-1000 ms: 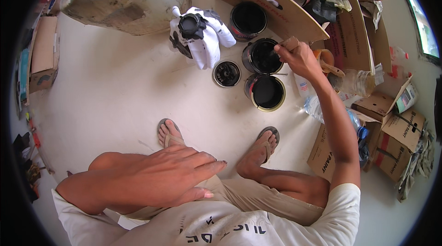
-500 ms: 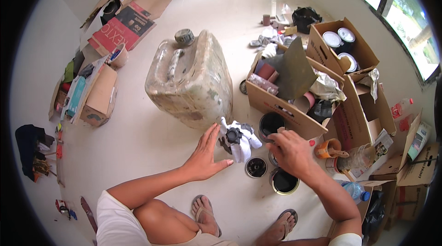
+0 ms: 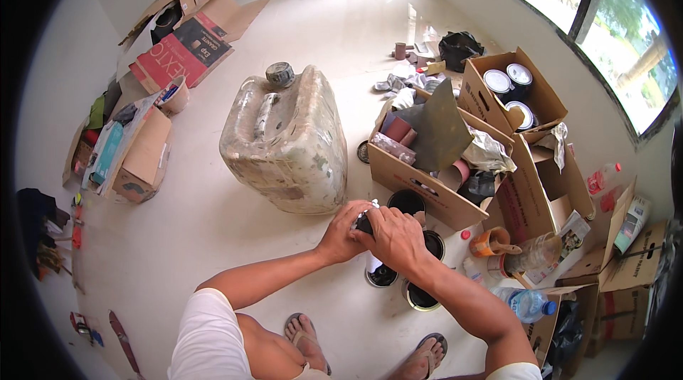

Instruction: The person sits on the floor and mixes black paint in a can using a wooden stick. They add a liquid from a small white bottle and water from a plastic bottle into the paint, stirring after each addition. The person then pours the mixed paint into a larger container and seals the original can with a cloth and lid.

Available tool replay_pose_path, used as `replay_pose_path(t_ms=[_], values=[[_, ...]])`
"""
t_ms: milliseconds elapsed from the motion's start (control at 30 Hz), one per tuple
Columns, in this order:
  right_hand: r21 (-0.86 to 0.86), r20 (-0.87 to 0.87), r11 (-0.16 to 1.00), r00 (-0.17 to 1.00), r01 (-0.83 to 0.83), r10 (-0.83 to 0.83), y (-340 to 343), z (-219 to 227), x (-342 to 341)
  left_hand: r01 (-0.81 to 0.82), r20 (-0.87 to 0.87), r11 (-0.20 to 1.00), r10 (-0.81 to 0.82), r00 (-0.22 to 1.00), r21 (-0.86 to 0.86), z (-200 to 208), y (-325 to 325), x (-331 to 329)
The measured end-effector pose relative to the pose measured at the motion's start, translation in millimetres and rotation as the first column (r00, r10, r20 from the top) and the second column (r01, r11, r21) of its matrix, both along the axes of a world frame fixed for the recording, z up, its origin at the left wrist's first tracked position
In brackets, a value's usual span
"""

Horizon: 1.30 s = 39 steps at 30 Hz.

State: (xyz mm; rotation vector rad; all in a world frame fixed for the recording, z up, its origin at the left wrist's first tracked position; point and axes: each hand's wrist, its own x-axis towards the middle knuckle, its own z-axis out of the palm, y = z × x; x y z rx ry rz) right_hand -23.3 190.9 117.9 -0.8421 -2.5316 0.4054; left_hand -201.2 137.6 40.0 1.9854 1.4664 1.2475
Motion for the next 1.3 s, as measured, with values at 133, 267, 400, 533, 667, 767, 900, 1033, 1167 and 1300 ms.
replay_pose_path(t_ms=[133,267,400,533,667,767,900,1033,1167,1300], values=[[0.009,0.003,1.000,1.000,-0.003,0.003,-4,1,3,0.082,0.037,0.995,-0.080,0.996,-0.056,-2,-3,-2],[0.013,0.063,0.998,0.996,-0.061,0.060,-1,18,0,0.104,0.009,0.993,-0.104,0.995,-0.060,-1,-2,-8],[-0.019,0.080,0.976,0.972,-0.219,0.220,11,14,-4,0.163,0.034,0.985,-0.161,0.986,-0.058,-5,1,-14],[-0.008,0.053,0.931,0.929,-0.366,0.366,22,13,-2,0.186,0.052,0.982,-0.187,0.981,0.009,-12,3,-12],[-0.039,0.059,0.866,0.864,-0.499,0.500,31,20,-3,0.196,0.066,0.980,-0.197,0.978,0.013,-7,-1,-12],[-0.031,0.092,0.815,0.810,-0.579,0.579,38,24,-4,0.229,0.093,0.974,-0.228,0.969,0.004,-1,1,-14],[-0.016,0.179,0.825,0.810,-0.565,0.559,44,31,-9,0.211,0.118,0.977,-0.212,0.970,0.020,0,6,-14],[0.081,0.366,0.974,0.915,-0.213,0.170,26,42,-18,0.008,0.140,1.000,-0.009,0.990,0.010,1,-1,0],[0.215,0.438,0.974,0.899,-0.078,-0.025,20,27,-27,-0.149,0.104,0.987,0.155,0.982,-0.064,1,-4,18],[0.303,0.394,0.952,0.915,-0.041,-0.086,25,27,-26,-0.141,0.105,0.979,0.157,0.982,-0.150,14,2,14]])
